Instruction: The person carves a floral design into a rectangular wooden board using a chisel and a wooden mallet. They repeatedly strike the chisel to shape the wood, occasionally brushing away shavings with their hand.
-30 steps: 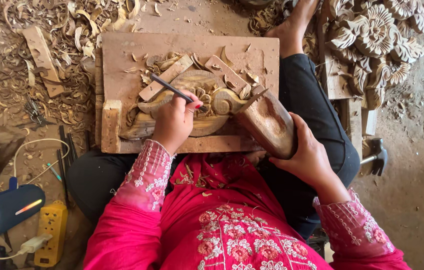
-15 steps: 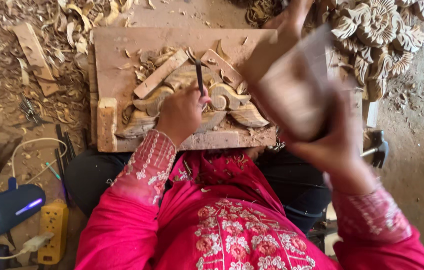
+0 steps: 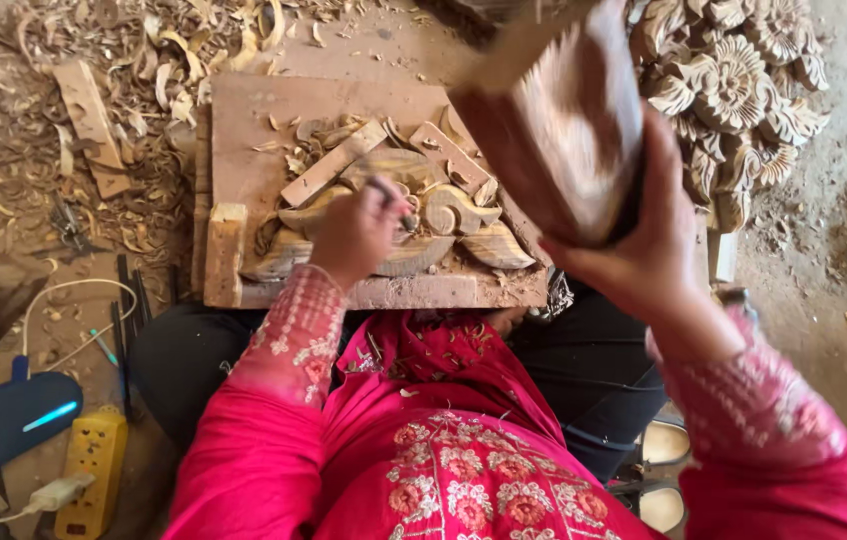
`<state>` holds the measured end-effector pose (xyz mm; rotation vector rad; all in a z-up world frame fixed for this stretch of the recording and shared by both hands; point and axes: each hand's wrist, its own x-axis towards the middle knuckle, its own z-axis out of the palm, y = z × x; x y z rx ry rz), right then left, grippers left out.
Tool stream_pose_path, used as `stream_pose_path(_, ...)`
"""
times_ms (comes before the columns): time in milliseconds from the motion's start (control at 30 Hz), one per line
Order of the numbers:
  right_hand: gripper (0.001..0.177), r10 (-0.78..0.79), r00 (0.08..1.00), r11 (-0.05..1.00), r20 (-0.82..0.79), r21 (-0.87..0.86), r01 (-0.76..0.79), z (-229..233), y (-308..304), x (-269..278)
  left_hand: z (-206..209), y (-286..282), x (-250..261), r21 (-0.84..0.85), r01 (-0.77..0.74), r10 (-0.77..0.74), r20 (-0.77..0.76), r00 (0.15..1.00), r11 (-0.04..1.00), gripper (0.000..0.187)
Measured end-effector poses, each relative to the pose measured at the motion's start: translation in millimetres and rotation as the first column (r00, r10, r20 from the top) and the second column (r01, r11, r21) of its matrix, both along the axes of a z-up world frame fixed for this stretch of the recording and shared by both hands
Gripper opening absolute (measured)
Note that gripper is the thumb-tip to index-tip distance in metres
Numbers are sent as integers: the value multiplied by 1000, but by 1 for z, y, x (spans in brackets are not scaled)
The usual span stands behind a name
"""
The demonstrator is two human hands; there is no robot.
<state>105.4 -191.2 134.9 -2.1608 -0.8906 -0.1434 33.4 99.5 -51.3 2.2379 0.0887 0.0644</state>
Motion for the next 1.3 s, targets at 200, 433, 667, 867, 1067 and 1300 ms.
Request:
stream_pose_path(200, 113, -236, 937, 938, -257, -313, 150, -45, -28, -42, 4, -15, -21, -573, -257, 397, 133, 908, 778, 11)
stream_pose_path(433, 110, -269, 919, 900, -289, -415, 133, -76, -31, -57, 25, -17, 7, 286, 157, -197, 116, 974, 945, 13)
stream_pose_path(667, 109, -334, 849, 898, -409, -412, 154, -76, -30, -55, -13, -11, -40, -742, -296, 514, 75, 855, 601, 15)
stream_pose_path(867, 109, -340, 848, 895, -408, -416, 159, -76, -32, -55, -17, -20, -48, -549, -319, 450, 119, 885, 773, 15)
stream_pose_path(1067, 109, -339, 848, 892, -407, -425, 153, -83, -36, -55, 16, -25, -41, -406, -328, 419, 157, 894, 853, 15)
stream_pose_path(1300, 110, -229, 940, 936, -253, -323, 141, -57, -30, -51, 44, -33, -30, -26, -285, 284, 209, 936, 958, 13)
